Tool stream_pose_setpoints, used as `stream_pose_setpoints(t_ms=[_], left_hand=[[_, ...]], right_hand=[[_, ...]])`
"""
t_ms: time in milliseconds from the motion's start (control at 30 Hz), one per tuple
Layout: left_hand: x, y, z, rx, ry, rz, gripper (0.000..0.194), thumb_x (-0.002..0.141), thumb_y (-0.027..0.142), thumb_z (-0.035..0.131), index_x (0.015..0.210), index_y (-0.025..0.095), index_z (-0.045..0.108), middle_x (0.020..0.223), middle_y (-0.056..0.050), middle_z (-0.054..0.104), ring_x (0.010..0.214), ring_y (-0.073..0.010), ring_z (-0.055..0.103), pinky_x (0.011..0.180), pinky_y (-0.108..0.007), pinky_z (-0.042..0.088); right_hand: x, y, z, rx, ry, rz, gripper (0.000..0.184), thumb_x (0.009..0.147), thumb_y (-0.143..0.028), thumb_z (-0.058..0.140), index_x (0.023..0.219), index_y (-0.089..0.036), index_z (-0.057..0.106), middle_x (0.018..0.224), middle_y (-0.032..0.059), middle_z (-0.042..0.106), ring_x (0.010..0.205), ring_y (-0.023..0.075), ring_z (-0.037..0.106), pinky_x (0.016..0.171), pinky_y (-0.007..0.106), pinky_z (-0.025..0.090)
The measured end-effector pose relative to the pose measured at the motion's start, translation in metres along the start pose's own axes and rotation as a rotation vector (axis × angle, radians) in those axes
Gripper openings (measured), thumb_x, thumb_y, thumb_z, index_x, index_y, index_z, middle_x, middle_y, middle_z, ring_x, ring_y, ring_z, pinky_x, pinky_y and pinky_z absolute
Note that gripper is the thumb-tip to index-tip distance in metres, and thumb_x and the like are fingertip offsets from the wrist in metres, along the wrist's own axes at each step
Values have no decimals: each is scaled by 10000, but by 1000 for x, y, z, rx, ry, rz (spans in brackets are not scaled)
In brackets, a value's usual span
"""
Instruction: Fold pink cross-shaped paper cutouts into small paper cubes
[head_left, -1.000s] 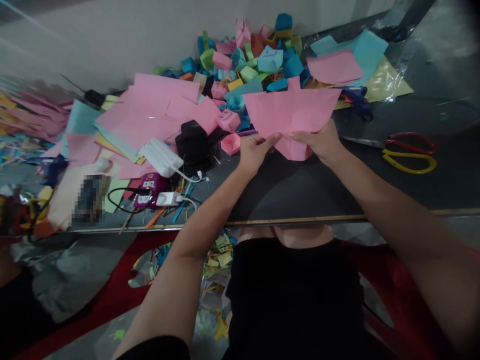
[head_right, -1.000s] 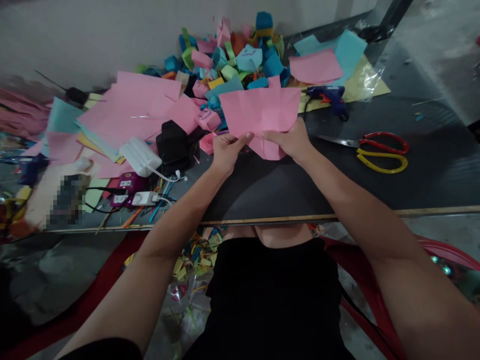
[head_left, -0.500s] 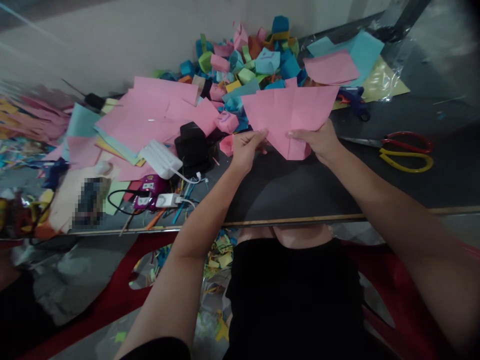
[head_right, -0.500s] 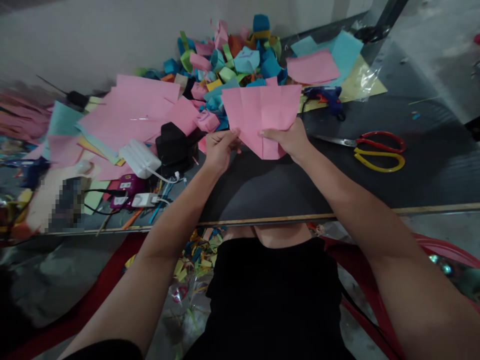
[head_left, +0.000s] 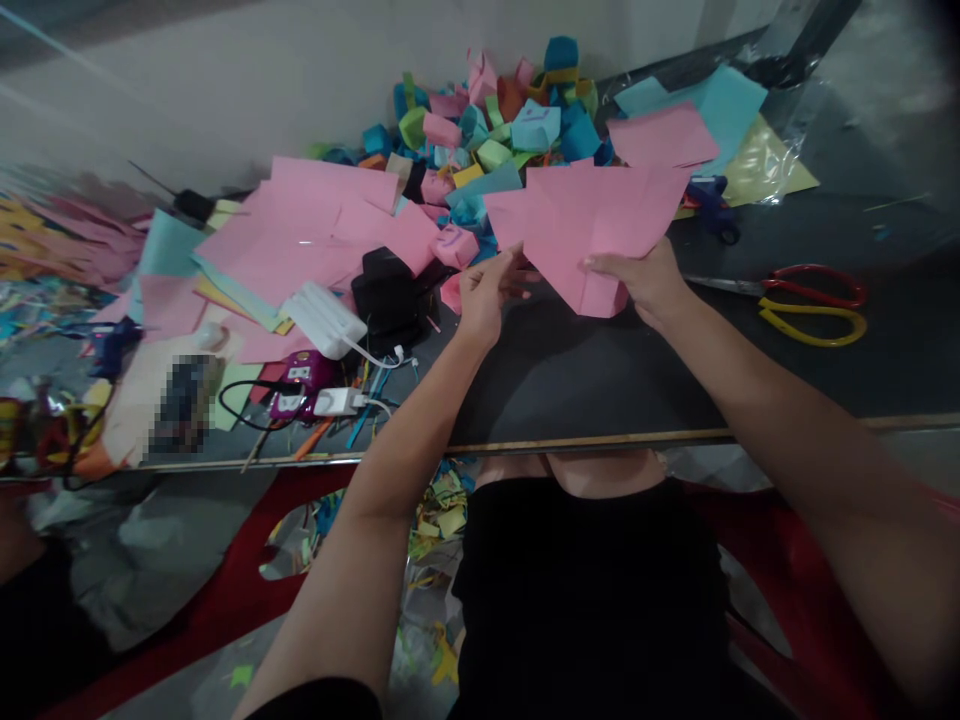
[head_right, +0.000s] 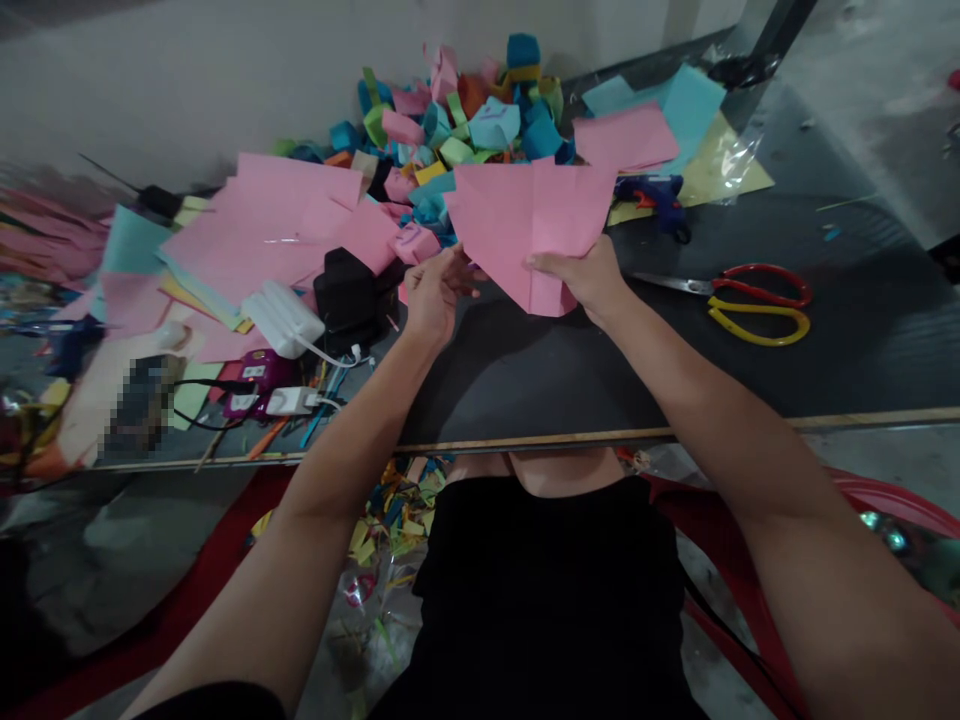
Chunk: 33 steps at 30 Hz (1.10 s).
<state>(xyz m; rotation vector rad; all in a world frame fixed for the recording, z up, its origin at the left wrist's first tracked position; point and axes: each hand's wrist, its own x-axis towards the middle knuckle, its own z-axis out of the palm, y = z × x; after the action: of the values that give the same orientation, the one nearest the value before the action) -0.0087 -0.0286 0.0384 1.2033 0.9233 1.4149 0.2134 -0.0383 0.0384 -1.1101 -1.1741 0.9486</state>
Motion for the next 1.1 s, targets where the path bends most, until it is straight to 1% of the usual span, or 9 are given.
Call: stream_pose_setpoints(t_ms=[67, 200, 333, 467, 700, 800, 900, 1000, 1100], left_hand=[[-1, 2, 1, 14, 5, 8, 490, 841, 675, 866, 868, 191, 795, 857, -75, 797, 719, -180, 775, 556, -284, 545], [-5, 4, 4, 143, 27, 29, 390, 820, 534, 940, 811, 180, 776, 697, -27, 732, 656, -147, 727, 587, -281, 541], [-7, 6, 6, 99, 29, 54, 361, 852, 512, 909, 780, 192, 759, 684, -8, 725, 645, -133, 720, 572, -247, 525], [-8, 3, 9, 116, -33, -25, 400, 894, 541, 874, 781, 190, 716, 664, 23, 692, 631, -114, 703, 593, -222, 537], [-14, -3, 18, 121, -191, -47, 370, 787, 444, 983, 746, 177, 731, 657, 40, 671, 548, -59, 562, 548, -209, 523], [-15, -2, 20, 149, -216, -59, 408, 796, 478, 970, 708, 179, 706, 633, 41, 657, 550, -63, 566, 542, -208, 519], [-14, -6, 19, 176, -183, -68, 407, 842, 491, 932, 726, 178, 700, 620, 40, 644, 531, -64, 562, 527, -204, 510], [-11, -17, 13, 240, -121, -78, 415, 936, 511, 838, 737, 184, 678, 621, 31, 635, 530, -80, 584, 527, -214, 522], [-7, -24, 2, 435, -62, -2, 378, 1013, 539, 728, 852, 198, 705, 760, -21, 721, 695, -148, 713, 644, -273, 613]], right_hand=[[1, 0, 0, 5, 4, 2, 721, 466, -469, 1083, 1082, -279, 759, 1278, 88, 804, 1379, 406, 676, 1187, 638, 575], [1, 2, 1, -10, -19, -12, 733, 501, -465, 1071, 1127, -259, 750, 1302, 100, 791, 1370, 390, 685, 1189, 615, 575], [0, 2, 2, 22, -38, -24, 739, 506, -507, 1065, 1132, -257, 763, 1285, 81, 805, 1373, 389, 684, 1204, 628, 562], [-3, -2, 3, 66, -40, -20, 694, 509, -529, 1064, 1089, -271, 783, 1285, 74, 814, 1341, 382, 705, 1206, 600, 576], [-10, -6, 6, 75, -58, -14, 727, 539, -558, 1036, 1111, -195, 773, 1256, 112, 807, 1276, 368, 732, 1152, 574, 608], [-10, -6, 9, 77, -51, 12, 703, 520, -557, 1042, 1088, -241, 774, 1263, 90, 812, 1270, 363, 737, 1161, 568, 604], [-8, -7, 10, 86, -34, 57, 666, 513, -586, 1036, 1030, -252, 785, 1238, 93, 822, 1259, 374, 744, 1167, 581, 598], [-4, -8, 5, 58, -14, 132, 616, 556, -679, 992, 917, -226, 783, 1087, 102, 838, 1132, 386, 785, 1109, 640, 616], [0, -7, -7, -121, -60, 164, 578, 616, -698, 961, 870, -214, 774, 878, 90, 808, 966, 393, 802, 972, 696, 653]])
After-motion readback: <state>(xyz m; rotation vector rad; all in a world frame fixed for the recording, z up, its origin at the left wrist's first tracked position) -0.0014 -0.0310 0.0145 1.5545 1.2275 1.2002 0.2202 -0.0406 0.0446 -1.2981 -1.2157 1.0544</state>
